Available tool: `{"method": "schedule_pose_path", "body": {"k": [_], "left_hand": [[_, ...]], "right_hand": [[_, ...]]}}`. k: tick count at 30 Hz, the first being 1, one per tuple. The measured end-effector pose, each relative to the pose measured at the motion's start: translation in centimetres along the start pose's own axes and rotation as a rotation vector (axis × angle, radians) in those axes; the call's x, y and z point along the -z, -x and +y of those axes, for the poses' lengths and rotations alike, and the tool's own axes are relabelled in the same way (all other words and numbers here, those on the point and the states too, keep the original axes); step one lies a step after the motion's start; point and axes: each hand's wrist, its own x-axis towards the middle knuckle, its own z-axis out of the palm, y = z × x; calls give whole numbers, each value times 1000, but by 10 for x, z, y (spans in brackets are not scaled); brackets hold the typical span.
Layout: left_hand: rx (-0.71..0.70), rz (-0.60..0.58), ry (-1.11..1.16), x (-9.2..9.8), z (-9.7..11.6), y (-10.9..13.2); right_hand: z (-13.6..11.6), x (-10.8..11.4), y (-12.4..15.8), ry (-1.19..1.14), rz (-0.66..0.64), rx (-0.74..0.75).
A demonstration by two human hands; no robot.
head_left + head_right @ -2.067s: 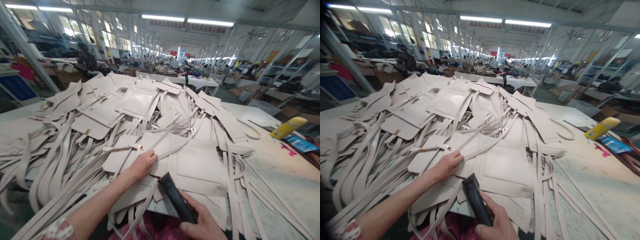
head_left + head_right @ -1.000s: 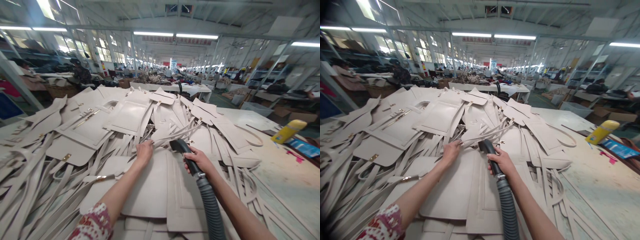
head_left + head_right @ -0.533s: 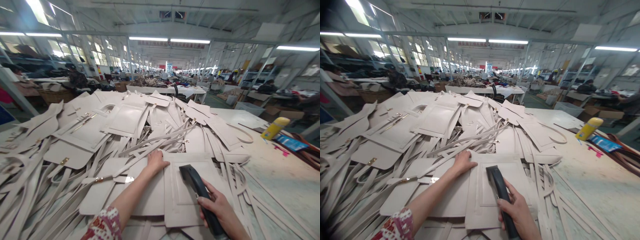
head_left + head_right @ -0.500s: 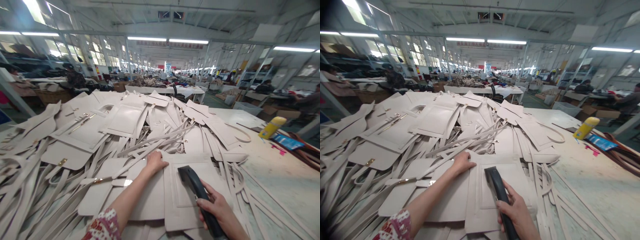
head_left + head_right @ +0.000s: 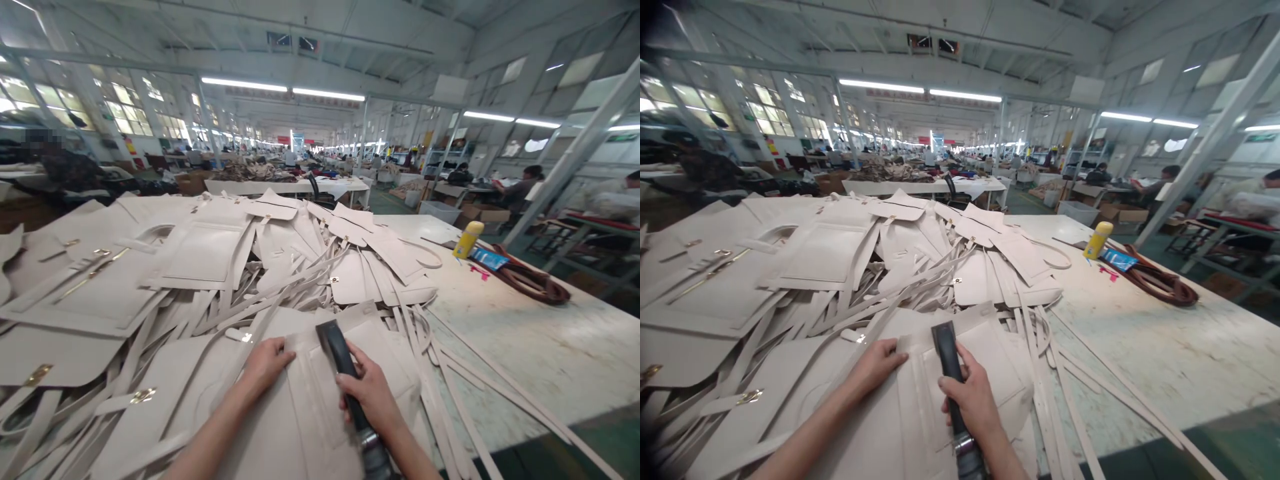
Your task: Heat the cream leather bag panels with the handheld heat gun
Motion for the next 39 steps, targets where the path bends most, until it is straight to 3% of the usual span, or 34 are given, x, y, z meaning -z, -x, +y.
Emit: {"method": "schedule_pose_path", "body": {"k": [3,7,15,21,27,30,34,39], "left_hand": [[17,-60,59,2,-6,11],[67,-162,211,-1,-11,25],[107,-65,231,-1,-3,38],[141,-52,258,1,1,40],[87,-53,271,6,3,46],[66,-10,239,8,5,52],[98,17,134,7,8,56],[97,-43,120,2,7,68]], "right_hand": [[-3,25,8,-8,108,41],[-2,60,-1,-1,146,13],[-3,83,-64,-30,137,-23],[-25,107,-41,-28,222,36],[-31,107,8,15,252,44],[-23,99,19,40,210,11],[-7,91,1,43,104,-42],[5,86,-40,76,17,-115]]}}
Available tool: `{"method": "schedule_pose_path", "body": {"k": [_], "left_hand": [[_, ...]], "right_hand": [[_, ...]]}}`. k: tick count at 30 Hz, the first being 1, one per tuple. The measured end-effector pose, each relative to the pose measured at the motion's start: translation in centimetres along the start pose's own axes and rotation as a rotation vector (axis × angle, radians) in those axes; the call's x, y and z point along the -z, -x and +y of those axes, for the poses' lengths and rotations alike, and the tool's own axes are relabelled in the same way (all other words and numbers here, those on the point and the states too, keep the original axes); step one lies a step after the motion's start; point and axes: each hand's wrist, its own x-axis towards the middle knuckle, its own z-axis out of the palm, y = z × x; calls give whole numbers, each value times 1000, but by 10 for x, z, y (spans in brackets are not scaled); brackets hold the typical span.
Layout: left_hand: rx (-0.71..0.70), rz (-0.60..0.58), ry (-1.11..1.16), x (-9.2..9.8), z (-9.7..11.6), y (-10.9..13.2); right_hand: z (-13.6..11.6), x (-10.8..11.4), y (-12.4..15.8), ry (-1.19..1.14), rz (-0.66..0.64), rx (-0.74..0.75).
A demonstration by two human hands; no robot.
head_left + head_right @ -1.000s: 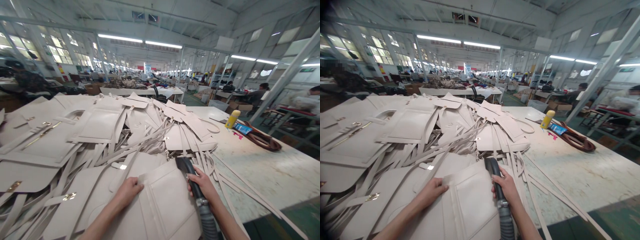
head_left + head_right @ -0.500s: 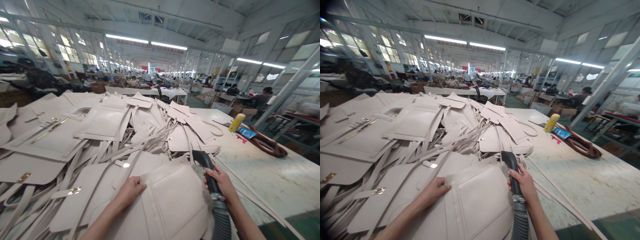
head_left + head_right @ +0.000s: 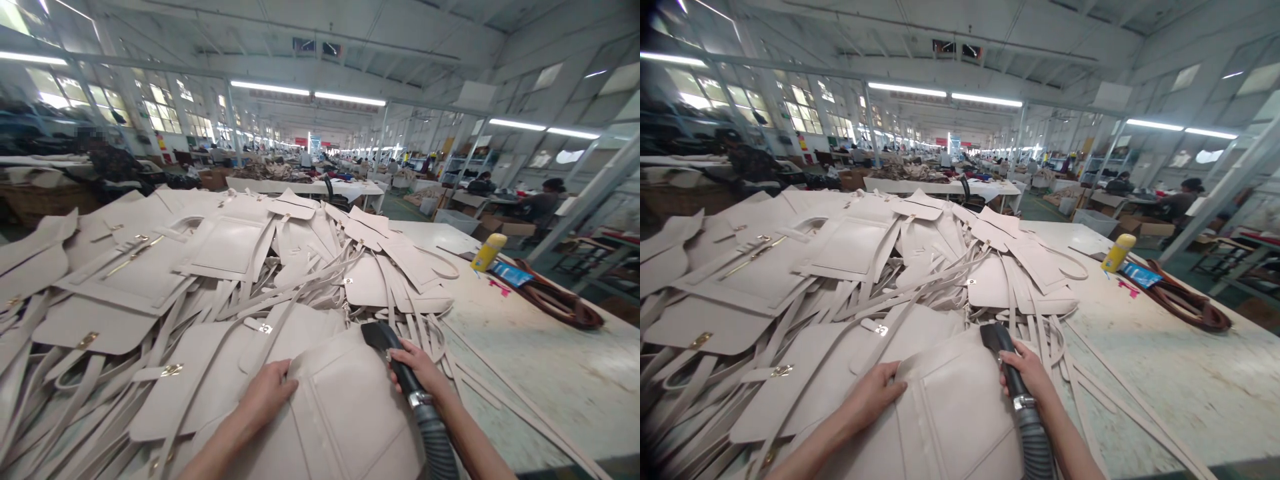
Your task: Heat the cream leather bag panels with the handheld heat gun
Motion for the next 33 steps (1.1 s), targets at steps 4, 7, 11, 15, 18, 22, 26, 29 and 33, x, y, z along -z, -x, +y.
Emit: {"method": "schedule_pose_path", "body": {"k": [4,7,11,15,18,22,26,29,33], "left_hand": [[-54,-30,138,-5,-10,20],[-59,5,227,-6,-19,31],[-39,60,224,-3,-25,36],[47,205,-12,-4,-18,34],[80,336,-262,-14,-14,30],[-67,383,-531,-31,-21,27],[-158,294,-723,-39,-28,30],[-220,210,-689,-39,-31,33],[-207,207,-543,-39,-33,35]], "right_hand": [[-4,-11,-22,47,-19,-26],[-7,-20,-31,46,8,2],[-12,-19,-22,-10,124,122],[-20,-13,18,-25,225,200],[-22,-23,58,26,199,164],[-6,-56,99,23,-38,46],[19,-88,111,-42,-280,-10],[32,-100,108,-44,-365,7],[39,-102,105,106,-418,-41]]}}
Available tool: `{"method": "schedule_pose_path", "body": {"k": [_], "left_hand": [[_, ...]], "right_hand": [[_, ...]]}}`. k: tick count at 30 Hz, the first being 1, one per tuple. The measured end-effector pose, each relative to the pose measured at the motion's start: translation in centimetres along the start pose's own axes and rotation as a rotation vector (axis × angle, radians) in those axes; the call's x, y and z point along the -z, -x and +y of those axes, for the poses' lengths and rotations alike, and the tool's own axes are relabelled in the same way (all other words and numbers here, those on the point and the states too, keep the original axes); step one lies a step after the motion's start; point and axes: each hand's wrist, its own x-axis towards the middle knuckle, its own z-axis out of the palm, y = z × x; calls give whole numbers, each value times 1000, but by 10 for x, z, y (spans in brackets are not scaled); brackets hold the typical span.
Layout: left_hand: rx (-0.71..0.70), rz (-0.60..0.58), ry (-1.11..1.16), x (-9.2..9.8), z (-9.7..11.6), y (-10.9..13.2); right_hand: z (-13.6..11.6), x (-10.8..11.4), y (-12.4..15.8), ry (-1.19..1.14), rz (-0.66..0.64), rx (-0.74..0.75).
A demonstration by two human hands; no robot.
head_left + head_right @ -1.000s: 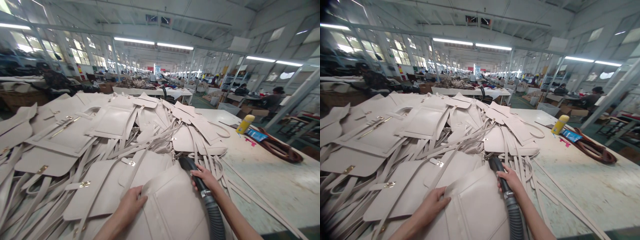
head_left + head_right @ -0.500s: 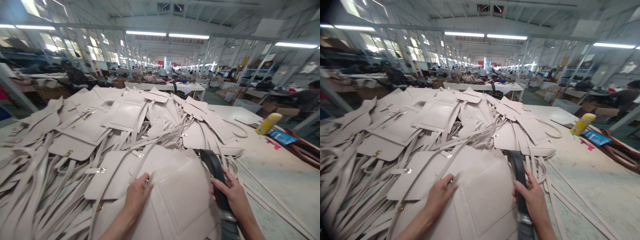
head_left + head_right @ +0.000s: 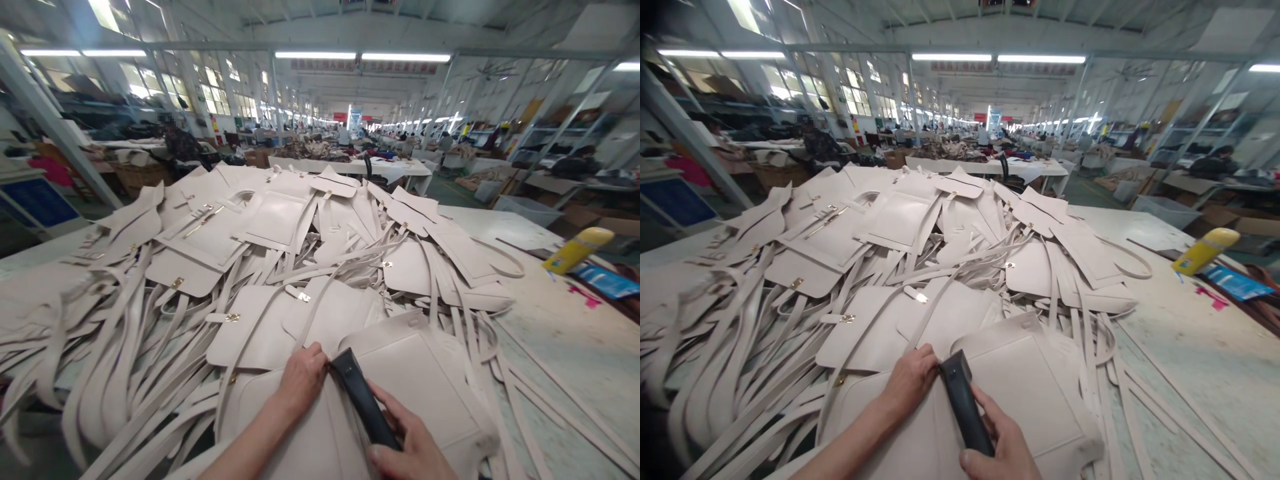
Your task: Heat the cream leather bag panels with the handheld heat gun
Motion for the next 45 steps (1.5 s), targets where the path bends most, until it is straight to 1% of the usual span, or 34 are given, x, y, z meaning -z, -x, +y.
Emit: {"method": "schedule_pose_path", "body": {"k": [3,5,9,12,15,18,21,23,27,29,32,34,36,38,40,41,43,45], "left_hand": [[15,11,100,1,-2,1],[-16,3,146,2,-4,2],[-70,-17,179,3,-6,3],[-55,-5,191,1,-7,4],[-69,5,212,1,-6,4],[-57,-1,208,2,-6,3],[-6,-8,222,4,-5,3],[18,1,232,5,-4,3],[33,49,251,5,-2,3],[59,69,283,6,-1,2],[115,88,355,9,1,-1],[137,87,407,11,2,-2],[141,84,523,14,1,-3],[162,87,687,17,-1,-3],[183,66,817,20,-6,-3],[188,38,865,23,-10,-4],[173,-51,955,28,-17,-6],[151,-165,1037,32,-24,-10]], "right_hand": [[-2,4,1,74,-12,-24],[-6,7,3,86,-36,-27],[-22,10,4,62,-82,-132],[-31,9,5,63,-69,-165],[-34,8,6,69,-62,-175],[-33,4,2,65,-52,-134],[-31,1,-4,67,-15,-78],[-29,3,-4,56,24,-48],[-25,16,10,17,138,-10],[-24,21,19,-7,165,-14],[-21,22,30,-47,162,-24],[-19,19,32,-73,134,-24],[-18,15,30,-104,84,-11],[-17,11,26,-129,39,0],[-14,9,21,-150,12,-5],[-13,8,19,-161,2,-10],[-9,8,14,-189,-21,-20],[-5,10,12,-222,-48,-10]]}}
